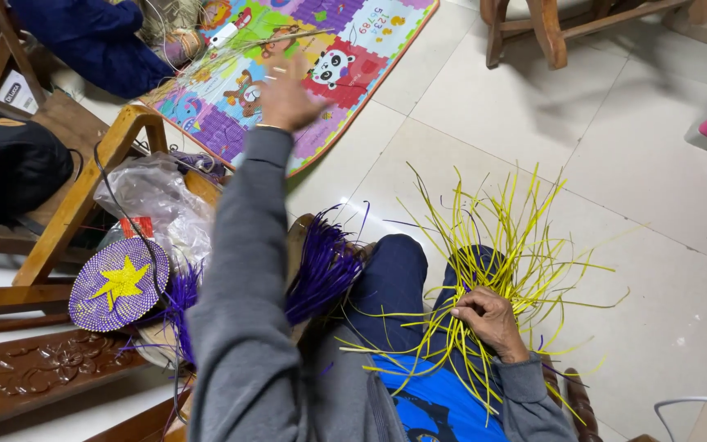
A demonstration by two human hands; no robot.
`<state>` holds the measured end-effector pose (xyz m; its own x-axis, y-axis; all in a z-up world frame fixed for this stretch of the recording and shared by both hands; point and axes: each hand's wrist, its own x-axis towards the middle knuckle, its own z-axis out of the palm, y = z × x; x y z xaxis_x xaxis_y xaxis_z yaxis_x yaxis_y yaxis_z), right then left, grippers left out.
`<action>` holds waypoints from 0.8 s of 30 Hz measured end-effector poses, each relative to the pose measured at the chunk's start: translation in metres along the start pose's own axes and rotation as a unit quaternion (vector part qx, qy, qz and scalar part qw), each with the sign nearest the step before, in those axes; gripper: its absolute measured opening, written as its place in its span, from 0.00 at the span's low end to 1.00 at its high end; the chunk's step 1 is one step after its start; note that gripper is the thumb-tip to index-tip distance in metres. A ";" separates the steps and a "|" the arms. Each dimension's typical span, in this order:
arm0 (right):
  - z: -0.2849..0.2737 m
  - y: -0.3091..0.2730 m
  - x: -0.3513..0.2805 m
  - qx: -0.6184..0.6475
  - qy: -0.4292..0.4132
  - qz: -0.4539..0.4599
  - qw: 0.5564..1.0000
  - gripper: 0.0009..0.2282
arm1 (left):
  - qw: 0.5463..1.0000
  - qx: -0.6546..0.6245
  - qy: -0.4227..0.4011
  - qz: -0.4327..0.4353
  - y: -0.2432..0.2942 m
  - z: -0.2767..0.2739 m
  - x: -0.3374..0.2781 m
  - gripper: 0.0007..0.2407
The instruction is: Weaving colored plastic strands together to form a circular decorative mat or basket base.
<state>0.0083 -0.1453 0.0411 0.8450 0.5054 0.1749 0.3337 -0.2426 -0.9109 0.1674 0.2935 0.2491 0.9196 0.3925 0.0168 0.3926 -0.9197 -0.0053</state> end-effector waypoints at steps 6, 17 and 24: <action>0.000 -0.001 -0.002 0.013 -0.003 0.012 1.000 0.05 | 0.974 0.034 0.185 -0.127 -0.124 -0.087 -0.034 0.40; 0.005 -0.015 -0.006 -0.004 0.006 0.041 0.999 0.02 | 0.917 -0.336 0.014 -0.216 -0.136 -0.052 -0.170 0.26; 0.008 -0.017 -0.004 0.003 0.013 0.054 0.998 0.02 | 0.912 -0.101 0.282 -0.279 -0.243 -0.097 -0.187 0.41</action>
<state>-0.0041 -0.1359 0.0532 0.8868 0.4542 0.0850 0.2374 -0.2900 -0.9271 -0.1014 0.4424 0.3441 0.4025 0.7840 0.4726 0.7341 -0.5849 0.3450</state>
